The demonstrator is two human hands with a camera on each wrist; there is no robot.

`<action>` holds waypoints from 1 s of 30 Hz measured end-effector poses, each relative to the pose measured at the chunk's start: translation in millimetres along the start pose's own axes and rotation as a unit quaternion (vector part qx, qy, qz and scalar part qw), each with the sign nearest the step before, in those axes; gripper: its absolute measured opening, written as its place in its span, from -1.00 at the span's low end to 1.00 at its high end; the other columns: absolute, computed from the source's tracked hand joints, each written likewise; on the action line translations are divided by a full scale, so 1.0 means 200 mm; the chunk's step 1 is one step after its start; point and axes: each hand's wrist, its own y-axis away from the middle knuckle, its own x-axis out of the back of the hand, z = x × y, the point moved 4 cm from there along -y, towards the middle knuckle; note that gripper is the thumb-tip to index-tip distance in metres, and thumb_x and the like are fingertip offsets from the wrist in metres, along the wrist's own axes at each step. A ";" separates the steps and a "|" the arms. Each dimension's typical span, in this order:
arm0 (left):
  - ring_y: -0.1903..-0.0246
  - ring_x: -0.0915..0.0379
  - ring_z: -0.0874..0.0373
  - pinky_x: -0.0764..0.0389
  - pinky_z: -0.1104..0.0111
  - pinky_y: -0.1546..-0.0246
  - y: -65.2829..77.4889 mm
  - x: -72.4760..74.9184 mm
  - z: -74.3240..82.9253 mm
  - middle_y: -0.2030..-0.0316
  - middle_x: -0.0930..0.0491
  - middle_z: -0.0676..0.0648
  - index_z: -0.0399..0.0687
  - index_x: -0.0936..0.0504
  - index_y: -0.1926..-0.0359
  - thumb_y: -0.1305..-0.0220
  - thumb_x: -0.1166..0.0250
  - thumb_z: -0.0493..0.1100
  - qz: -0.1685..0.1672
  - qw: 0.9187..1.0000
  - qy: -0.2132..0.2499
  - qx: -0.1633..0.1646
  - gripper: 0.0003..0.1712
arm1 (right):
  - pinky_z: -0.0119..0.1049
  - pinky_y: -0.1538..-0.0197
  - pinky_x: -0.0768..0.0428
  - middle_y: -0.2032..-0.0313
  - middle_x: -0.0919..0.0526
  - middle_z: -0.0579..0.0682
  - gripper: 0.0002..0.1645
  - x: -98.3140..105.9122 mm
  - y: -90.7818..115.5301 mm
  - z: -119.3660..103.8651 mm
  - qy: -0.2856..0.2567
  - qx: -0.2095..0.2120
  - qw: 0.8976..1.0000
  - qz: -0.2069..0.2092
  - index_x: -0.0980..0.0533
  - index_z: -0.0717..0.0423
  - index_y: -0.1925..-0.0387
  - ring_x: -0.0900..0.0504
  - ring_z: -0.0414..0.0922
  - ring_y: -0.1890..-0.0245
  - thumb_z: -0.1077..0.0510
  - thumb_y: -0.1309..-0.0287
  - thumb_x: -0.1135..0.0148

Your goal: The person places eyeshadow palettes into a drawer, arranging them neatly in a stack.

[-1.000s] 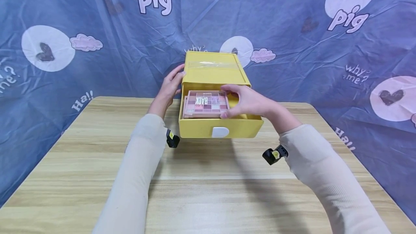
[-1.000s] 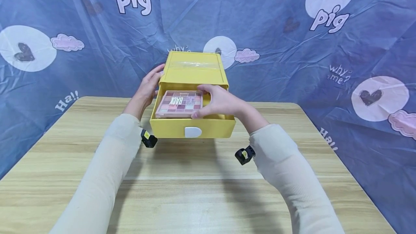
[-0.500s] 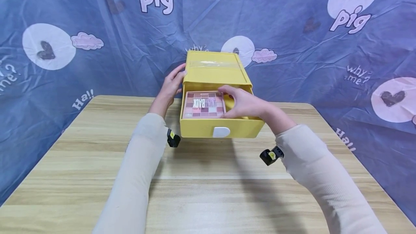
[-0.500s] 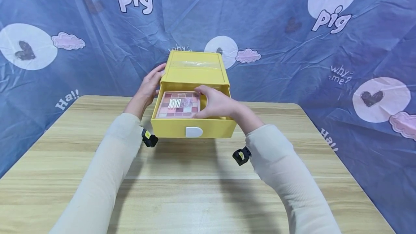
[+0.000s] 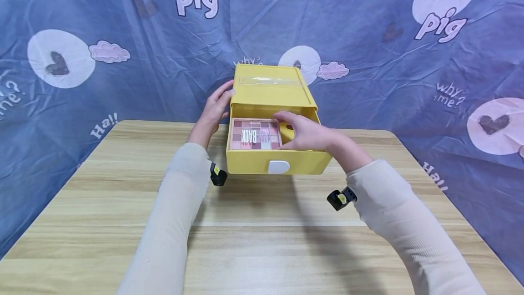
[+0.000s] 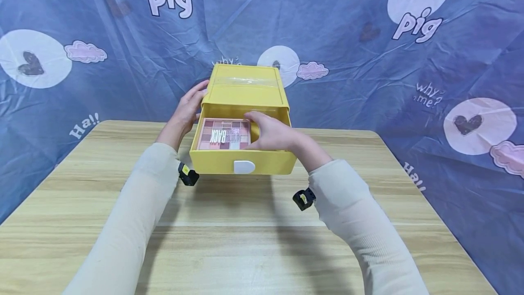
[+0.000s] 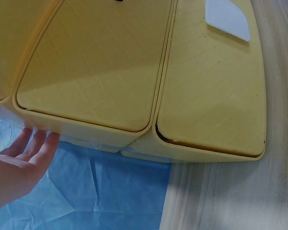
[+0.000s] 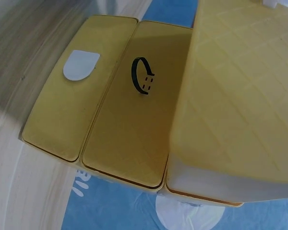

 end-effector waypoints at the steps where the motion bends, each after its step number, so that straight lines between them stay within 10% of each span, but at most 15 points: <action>1: -0.03 -0.24 0.11 -0.25 0.09 0.06 0.00 0.00 0.00 -0.07 -0.33 -0.03 0.17 -0.31 -0.18 -0.12 -0.09 -0.03 0.001 1.000 -0.001 0.000 -0.46 | -0.20 -0.11 -0.16 -0.09 -0.27 0.21 -0.09 0.00 0.00 0.00 -0.007 0.000 1.000 0.002 -0.14 0.39 -0.14 -0.23 0.03 -0.09 0.16 0.24 -0.37; 20: -0.03 -0.24 0.13 -0.27 0.12 0.07 0.01 0.00 0.01 -0.09 -0.30 -0.01 0.16 -0.31 -0.17 -0.12 -0.09 -0.03 0.004 1.000 0.000 0.003 -0.47 | -0.26 -0.10 -0.16 -0.05 -0.34 0.12 -0.22 0.08 0.09 -0.05 -0.090 -0.003 0.993 0.074 -0.22 0.27 -0.13 -0.28 -0.02 -0.06 0.11 0.13 -0.31; 30: -0.01 -0.25 0.13 -0.29 0.13 0.09 0.01 0.00 0.00 -0.07 -0.31 0.00 0.16 -0.31 -0.17 -0.12 -0.09 -0.03 0.003 1.000 -0.004 -0.002 -0.47 | -0.19 0.00 -0.30 0.12 -0.47 0.09 -0.48 0.09 0.15 -0.08 -0.167 0.050 0.973 0.153 -0.34 0.29 -0.01 -0.43 -0.05 0.12 0.24 0.04 -0.22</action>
